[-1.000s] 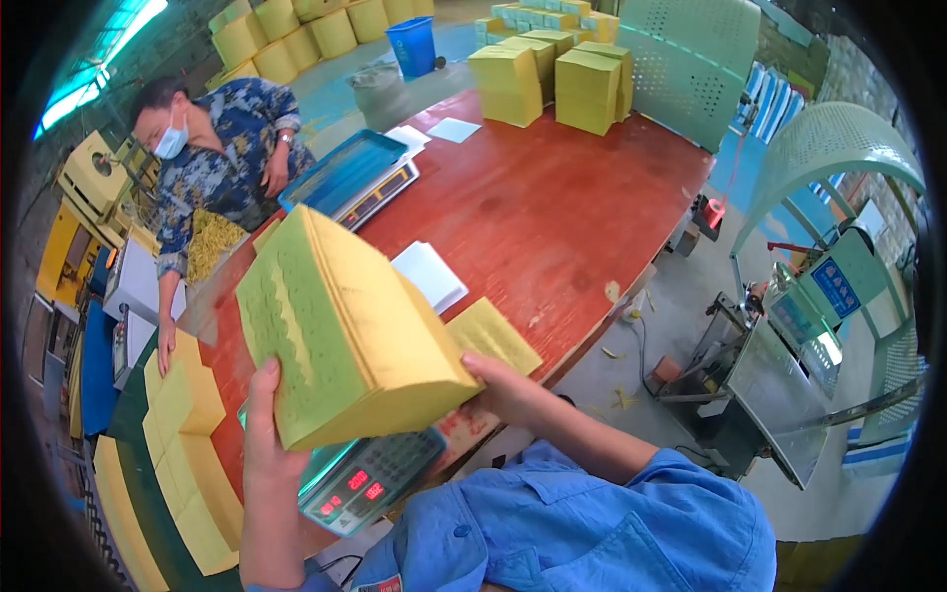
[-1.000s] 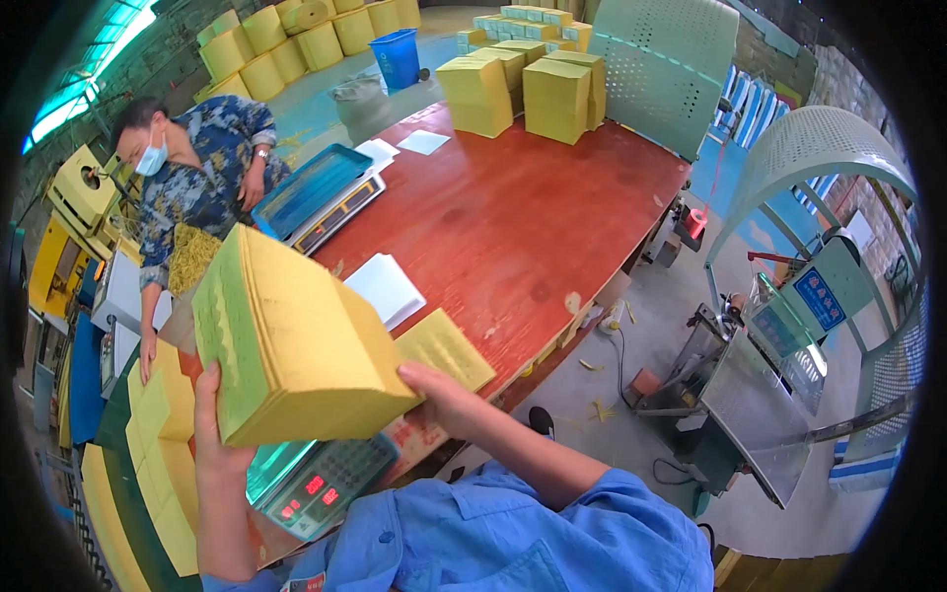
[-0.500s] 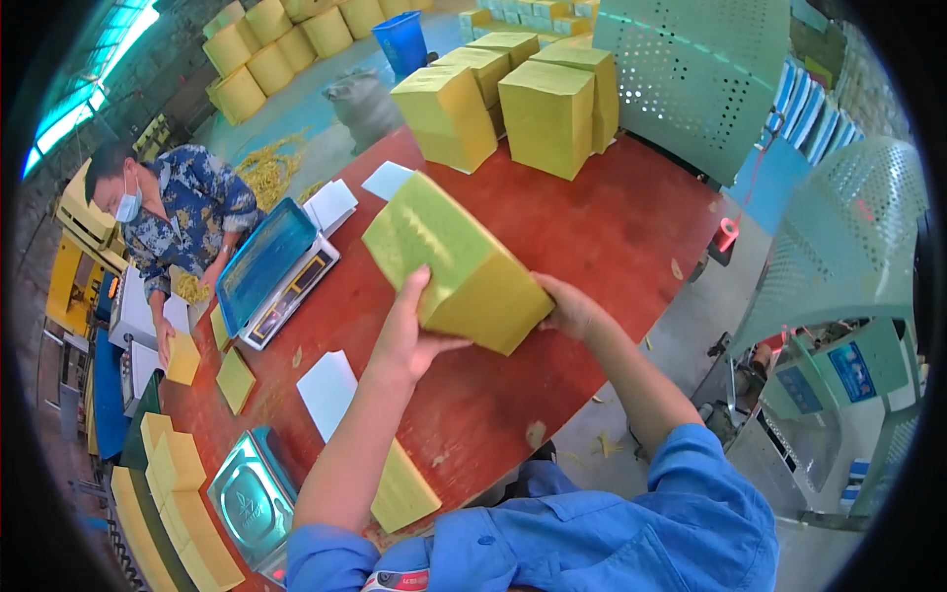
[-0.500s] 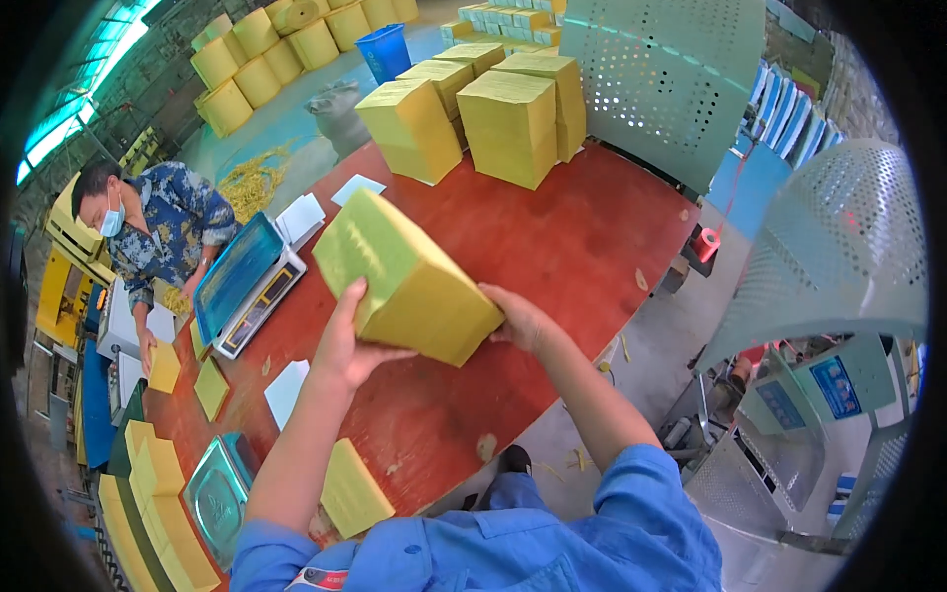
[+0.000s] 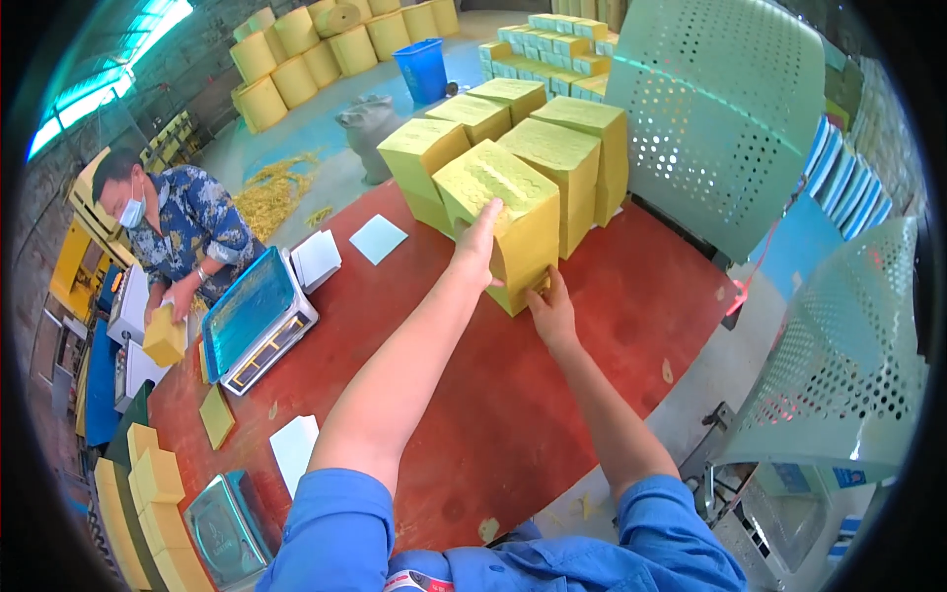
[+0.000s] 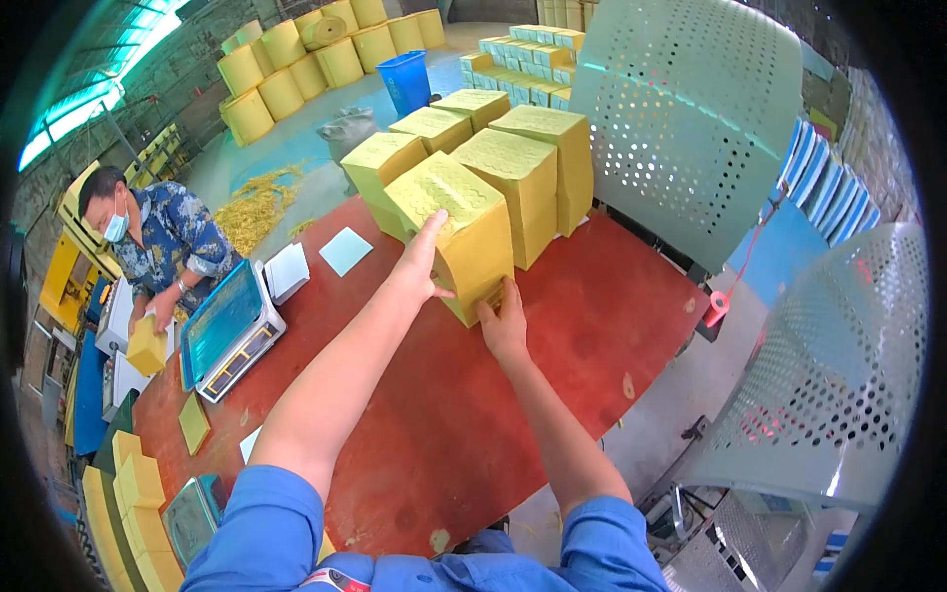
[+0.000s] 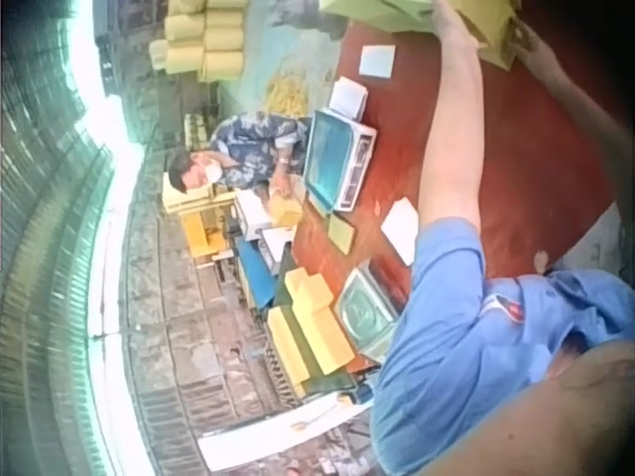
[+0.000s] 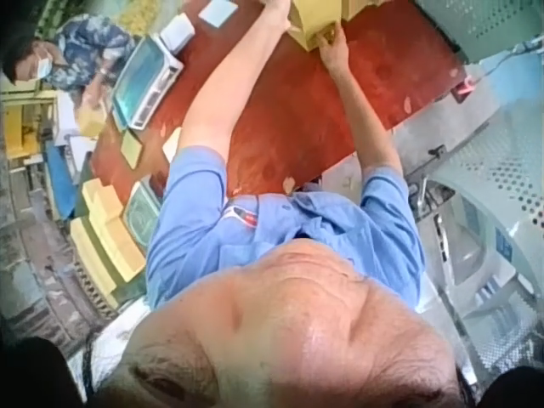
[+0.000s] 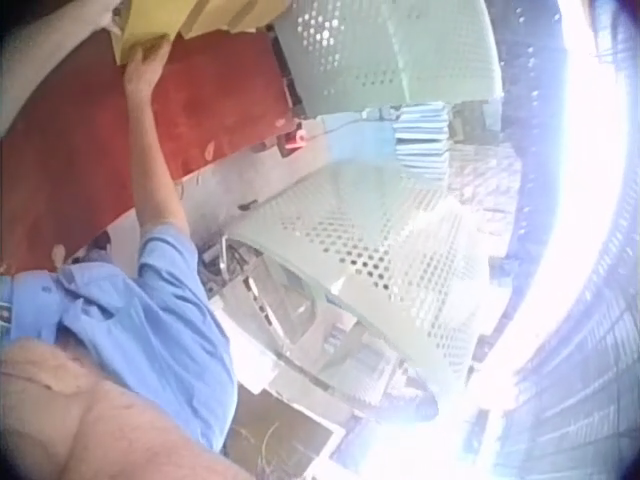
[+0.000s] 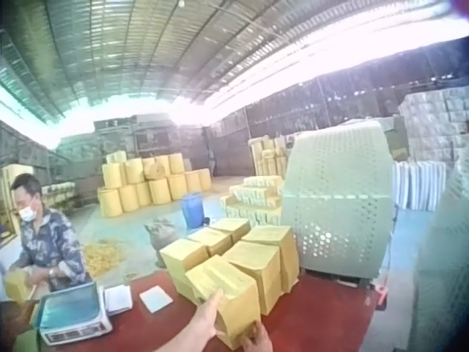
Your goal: Stacking bundles of yellow paper, applying rubber bands, and weighing stacks on a digital scale.
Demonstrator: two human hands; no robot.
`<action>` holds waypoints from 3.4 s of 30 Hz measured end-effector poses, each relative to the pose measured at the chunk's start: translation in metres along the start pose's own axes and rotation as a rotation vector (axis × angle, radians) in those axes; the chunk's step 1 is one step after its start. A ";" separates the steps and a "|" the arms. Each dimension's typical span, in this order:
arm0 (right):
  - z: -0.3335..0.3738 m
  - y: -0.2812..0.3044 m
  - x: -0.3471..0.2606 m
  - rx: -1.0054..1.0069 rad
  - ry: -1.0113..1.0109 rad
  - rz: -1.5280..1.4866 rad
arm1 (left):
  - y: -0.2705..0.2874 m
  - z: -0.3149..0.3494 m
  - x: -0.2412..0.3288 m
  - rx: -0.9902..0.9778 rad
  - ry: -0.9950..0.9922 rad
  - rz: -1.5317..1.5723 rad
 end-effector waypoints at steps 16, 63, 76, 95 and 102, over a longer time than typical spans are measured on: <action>0.017 -0.017 0.005 -0.012 -0.037 -0.232 | 0.004 0.036 0.027 -0.309 -0.369 0.149; 1.031 -0.576 -0.038 -1.394 -1.401 -0.354 | 0.743 0.898 -0.328 0.894 -0.209 -1.201; 0.805 -0.518 -0.292 -1.462 0.384 -0.307 | 0.699 0.849 -0.340 1.095 -0.459 -0.351; 0.683 -0.553 -0.329 -0.912 0.858 0.396 | 0.617 0.681 -0.331 -0.103 -0.148 1.070; 0.741 -0.565 -0.385 -0.678 1.030 0.730 | 0.946 0.822 -0.245 1.295 -0.302 -0.899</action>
Point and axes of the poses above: each hand's wrist, its own z-axis away from the middle knuckle, its own y-axis out of the back of the hand, x = y × z, the point moved 10 cm from there along -z, towards the middle knuckle, and after that the axes turned 6 degrees about -z, right-handed, at the moved point
